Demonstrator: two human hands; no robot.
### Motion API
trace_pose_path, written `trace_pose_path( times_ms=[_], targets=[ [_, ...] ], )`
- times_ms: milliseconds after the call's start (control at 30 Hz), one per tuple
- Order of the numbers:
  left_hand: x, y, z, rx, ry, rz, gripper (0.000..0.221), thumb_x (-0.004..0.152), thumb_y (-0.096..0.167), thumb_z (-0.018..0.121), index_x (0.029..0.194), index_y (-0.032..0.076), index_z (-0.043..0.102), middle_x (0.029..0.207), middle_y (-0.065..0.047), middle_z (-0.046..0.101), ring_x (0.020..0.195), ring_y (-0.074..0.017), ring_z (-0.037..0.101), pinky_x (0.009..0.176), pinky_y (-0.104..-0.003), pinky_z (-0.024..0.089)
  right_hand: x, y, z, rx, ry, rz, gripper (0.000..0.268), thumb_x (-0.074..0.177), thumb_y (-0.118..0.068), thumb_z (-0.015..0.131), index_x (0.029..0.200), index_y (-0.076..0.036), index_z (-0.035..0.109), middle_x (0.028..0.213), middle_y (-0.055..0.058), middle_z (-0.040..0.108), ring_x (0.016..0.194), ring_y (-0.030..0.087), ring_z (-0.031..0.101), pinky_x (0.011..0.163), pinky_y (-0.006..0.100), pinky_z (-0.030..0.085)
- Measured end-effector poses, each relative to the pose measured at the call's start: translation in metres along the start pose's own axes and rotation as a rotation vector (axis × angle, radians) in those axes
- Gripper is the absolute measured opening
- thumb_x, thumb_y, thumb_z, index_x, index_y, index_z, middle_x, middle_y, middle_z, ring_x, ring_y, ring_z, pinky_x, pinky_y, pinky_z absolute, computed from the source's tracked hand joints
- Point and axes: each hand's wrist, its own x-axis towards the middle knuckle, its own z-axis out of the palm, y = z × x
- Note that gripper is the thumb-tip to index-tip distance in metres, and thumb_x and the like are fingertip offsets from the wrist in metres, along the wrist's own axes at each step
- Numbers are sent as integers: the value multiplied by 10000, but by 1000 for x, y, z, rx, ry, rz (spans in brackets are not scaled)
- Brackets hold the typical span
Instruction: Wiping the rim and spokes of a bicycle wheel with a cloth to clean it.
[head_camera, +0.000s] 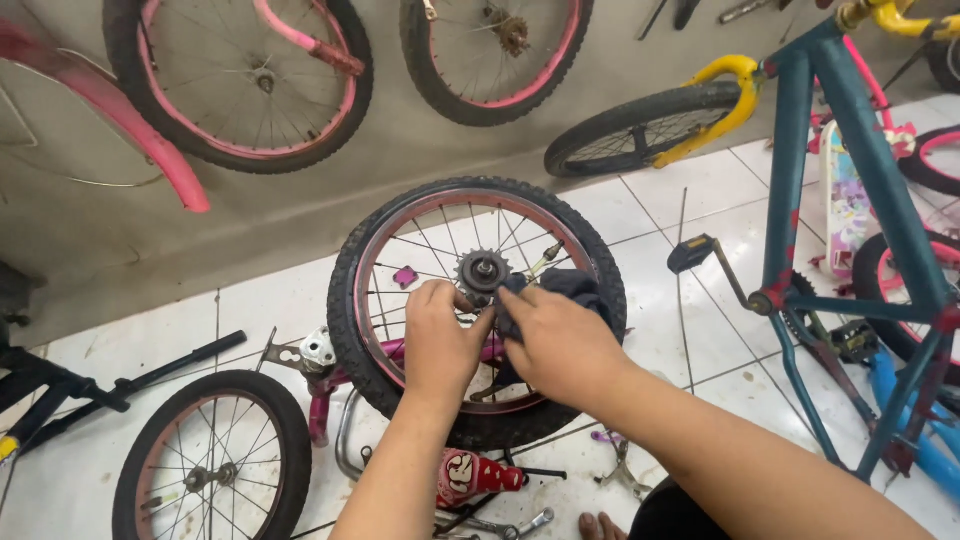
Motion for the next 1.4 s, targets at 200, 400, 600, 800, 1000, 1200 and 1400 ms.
trace_pose_path(
  times_ms=[200,400,600,800,1000,1200,1400],
  targets=[
    [1,-6,7,-15,39,19,531,641,279,919,976,97,549,970,-107,587,990,-370,635,871,-443,530,22,31,13,160,254,25,560,921,-205,599,1446,-12,571,1143,202,681,1049,416,690,900,466,571],
    [1,11,-4,-22,23,35,695,649,180,896,1270,18,627,1141,-194,612,1105,-416,613,980,-480,497,15,12,17,-3,-3,51,592,955,-233,544,1486,25,510,1235,204,676,1105,336,697,877,381,605],
    [4,3,0,-8,19,11,687,650,233,902,1255,48,637,1152,-156,611,1107,-368,624,978,-435,504,5,5,-9,30,-153,50,565,950,-253,567,1468,-28,543,1231,174,692,1097,297,704,857,368,616],
    [4,5,-6,-28,-36,-22,726,646,208,901,1293,52,612,1196,-148,599,1120,-359,626,960,-434,525,13,33,-12,527,201,301,430,877,-225,607,1288,-195,732,1173,169,757,1158,443,665,984,507,546],
    [1,22,-23,-32,-135,-36,715,715,137,857,1342,16,535,1277,-196,534,1197,-420,590,984,-491,521,38,38,17,917,314,395,442,938,-355,656,1323,-144,710,1232,194,742,1249,380,644,1019,492,524],
    [-7,39,-51,-28,-322,-54,749,770,86,800,1427,35,442,1421,-215,416,1325,-462,493,1044,-547,494,45,16,10,1153,184,512,595,889,-343,771,1363,-1,659,1234,251,726,1221,391,668,970,483,559],
    [-24,-13,-63,162,-146,132,719,769,294,817,1379,56,520,1432,-191,480,1320,-351,494,1053,-436,450,49,36,14,1314,138,463,288,912,-38,678,1170,87,702,952,164,767,788,206,721,693,291,590]
  ],
)
